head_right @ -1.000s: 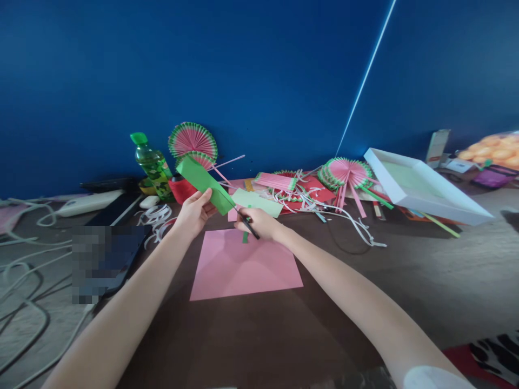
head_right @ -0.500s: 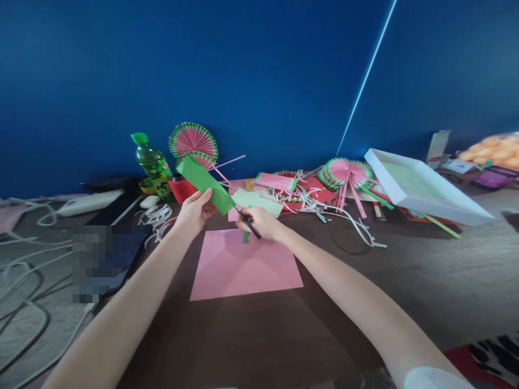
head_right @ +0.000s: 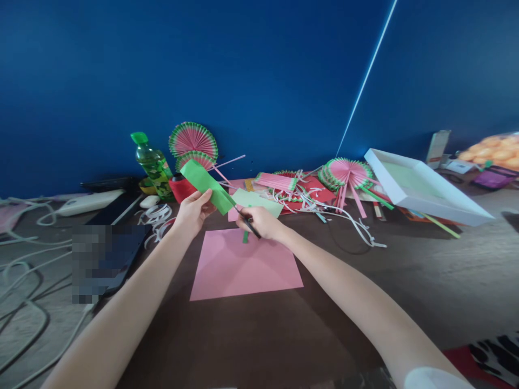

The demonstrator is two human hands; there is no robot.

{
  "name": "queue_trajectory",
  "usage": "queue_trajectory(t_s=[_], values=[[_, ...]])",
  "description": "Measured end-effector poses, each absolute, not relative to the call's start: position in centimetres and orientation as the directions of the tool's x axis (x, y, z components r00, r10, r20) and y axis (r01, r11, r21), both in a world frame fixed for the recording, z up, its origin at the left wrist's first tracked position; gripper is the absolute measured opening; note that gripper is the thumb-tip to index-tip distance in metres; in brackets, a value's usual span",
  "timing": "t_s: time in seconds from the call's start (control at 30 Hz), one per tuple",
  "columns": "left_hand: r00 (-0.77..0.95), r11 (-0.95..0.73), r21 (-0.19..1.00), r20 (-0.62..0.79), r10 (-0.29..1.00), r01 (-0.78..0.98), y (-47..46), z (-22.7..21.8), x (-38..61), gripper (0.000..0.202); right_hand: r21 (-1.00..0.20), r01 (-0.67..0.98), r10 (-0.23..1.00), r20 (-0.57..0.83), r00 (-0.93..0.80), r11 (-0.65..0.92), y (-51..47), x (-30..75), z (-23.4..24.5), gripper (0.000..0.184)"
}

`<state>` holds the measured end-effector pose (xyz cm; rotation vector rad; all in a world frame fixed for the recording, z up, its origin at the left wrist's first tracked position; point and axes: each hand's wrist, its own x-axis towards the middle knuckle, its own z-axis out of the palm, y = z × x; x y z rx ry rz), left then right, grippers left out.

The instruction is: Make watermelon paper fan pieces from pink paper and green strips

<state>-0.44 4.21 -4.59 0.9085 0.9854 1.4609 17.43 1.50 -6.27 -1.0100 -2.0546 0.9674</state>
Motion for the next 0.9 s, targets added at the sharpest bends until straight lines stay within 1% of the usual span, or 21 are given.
queue_trajectory(t_s=[0.1,0.27,0.5,0.63,0.77,0.83,0.9], values=[[-0.115,-0.056,0.936,0.017,0.993,-0.349,4.3,-4.6,-0.5,0.019,-0.815,0.369,0.836,0.234,-0.497,0.447,1.5,17.4,-6.3,0.020],[-0.118,-0.063,0.933,0.023,0.993,-0.354,4.3,-4.6,-0.5,0.019,-0.816,0.378,0.838,0.217,-0.501,0.437,1.3,17.4,-6.2,0.021],[-0.114,-0.072,0.940,0.036,0.993,-0.333,4.3,-4.8,-0.5,0.022,-0.820,0.366,0.839,0.230,-0.494,0.440,1.3,17.3,-6.4,0.024],[-0.140,-0.093,0.936,0.048,0.989,-0.340,4.5,-4.7,-0.7,0.017,-0.840,0.391,0.829,0.116,-0.548,0.376,1.6,17.6,-6.0,0.021],[-0.199,-0.121,0.918,0.047,0.979,-0.378,4.7,-4.0,-1.5,0.007,-0.872,0.390,0.801,0.005,-0.599,0.297,2.4,18.8,-5.2,0.024],[-0.163,-0.123,0.926,0.068,0.984,-0.357,4.8,-3.7,-2.0,0.006,-0.906,0.343,0.771,-0.029,-0.637,0.249,2.7,19.6,-4.7,0.023],[-0.079,-0.117,0.951,0.098,0.992,-0.286,4.8,-3.8,-2.4,0.011,-0.925,0.316,0.739,-0.060,-0.671,0.212,2.9,20.5,-4.2,0.022]])
